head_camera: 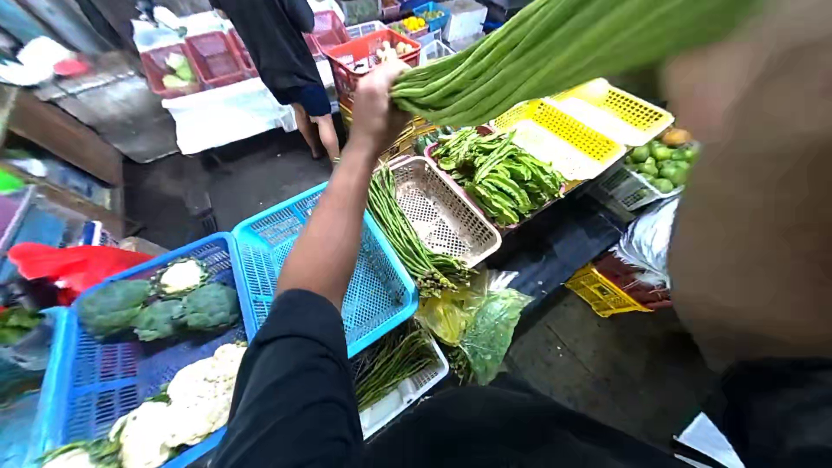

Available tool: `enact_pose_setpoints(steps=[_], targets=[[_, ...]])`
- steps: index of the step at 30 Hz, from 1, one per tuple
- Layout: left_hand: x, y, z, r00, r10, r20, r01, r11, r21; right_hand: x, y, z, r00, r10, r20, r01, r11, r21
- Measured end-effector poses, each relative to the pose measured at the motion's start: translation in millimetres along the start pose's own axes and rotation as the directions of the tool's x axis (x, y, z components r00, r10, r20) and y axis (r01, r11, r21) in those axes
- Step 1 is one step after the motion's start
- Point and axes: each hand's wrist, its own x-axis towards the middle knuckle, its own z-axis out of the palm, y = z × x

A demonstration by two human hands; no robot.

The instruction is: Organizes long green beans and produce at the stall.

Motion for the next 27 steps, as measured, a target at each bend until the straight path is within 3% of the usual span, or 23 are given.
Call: enact_pose_setpoints(steps=[1, 2, 3, 5, 6, 8, 9, 11, 14, 17, 19, 23, 27], targets=[[5.3, -33.1, -1.5, 1.000, -0.009, -0.015, 0.010, 0.997, 0.075, -4.1, -11.2, 44.5, 1.000, 0.012, 0.027, -0.015, 0.996, 0.084], [3.5, -63.9, -1.4, 1.000, -0.019, -0.007, 0.020, 0.989, 0.148, -8.9, -2.3, 76.7, 0.988, 0.033, 0.152, -0.068, 0.970, 0.233], [-0.9, -93.9, -1.7, 0.999, -0.027, 0.027, 0.021, 0.978, 0.208, -16.1, 17.9, 100.6, 0.964, 0.038, 0.263, -0.110, 0.957, 0.267], [-24.4, -142.5, 1.9, 0.976, -0.130, 0.172, 0.064, 0.936, 0.345, -47.5, 61.4, 137.7, 0.920, 0.138, 0.368, -0.197, 0.972, 0.128], [-45.5, -157.2, 8.3, 0.934, -0.244, 0.261, 0.124, 0.907, 0.403, -70.1, 84.7, 153.1, 0.885, 0.233, 0.402, -0.282, 0.957, 0.066], [-91.8, -165.3, 18.1, 0.781, -0.497, 0.377, 0.302, 0.830, 0.469, -118.5, 129.5, 180.2, 0.765, 0.434, 0.475, -0.495, 0.869, 0.003], [-113.7, -158.9, 15.3, 0.736, -0.555, 0.388, 0.361, 0.806, 0.469, -142.9, 148.9, 190.5, 0.691, 0.504, 0.519, -0.574, 0.818, -0.030], [-150.1, -126.7, -5.5, 0.750, -0.568, 0.339, 0.456, 0.816, 0.356, -181.9, 175.2, 199.5, 0.581, 0.556, 0.594, -0.662, 0.748, -0.053], [-225.1, -63.2, -54.6, 0.693, -0.624, 0.360, 0.635, 0.766, 0.105, -207.0, 180.6, 192.3, 0.537, 0.534, 0.654, -0.689, 0.724, -0.026], [-301.9, -14.5, -87.5, 0.625, -0.706, 0.332, 0.768, 0.633, -0.101, -210.2, 176.3, 179.0, 0.486, 0.525, 0.699, -0.708, 0.706, -0.038], [-332.1, 19.7, -98.6, 0.573, -0.768, 0.285, 0.819, 0.535, -0.206, -212.8, 168.8, 174.0, 0.411, 0.536, 0.738, -0.739, 0.669, -0.074], [-347.3, 77.4, -102.7, 0.543, -0.815, 0.204, 0.835, 0.497, -0.236, -214.4, 157.0, 174.3, 0.291, 0.519, 0.804, -0.711, 0.679, -0.181], [-335.7, 127.7, -85.0, 0.604, -0.771, 0.204, 0.797, 0.584, -0.152, -203.5, 144.9, 167.1, 0.284, 0.457, 0.843, -0.681, 0.715, -0.158]])
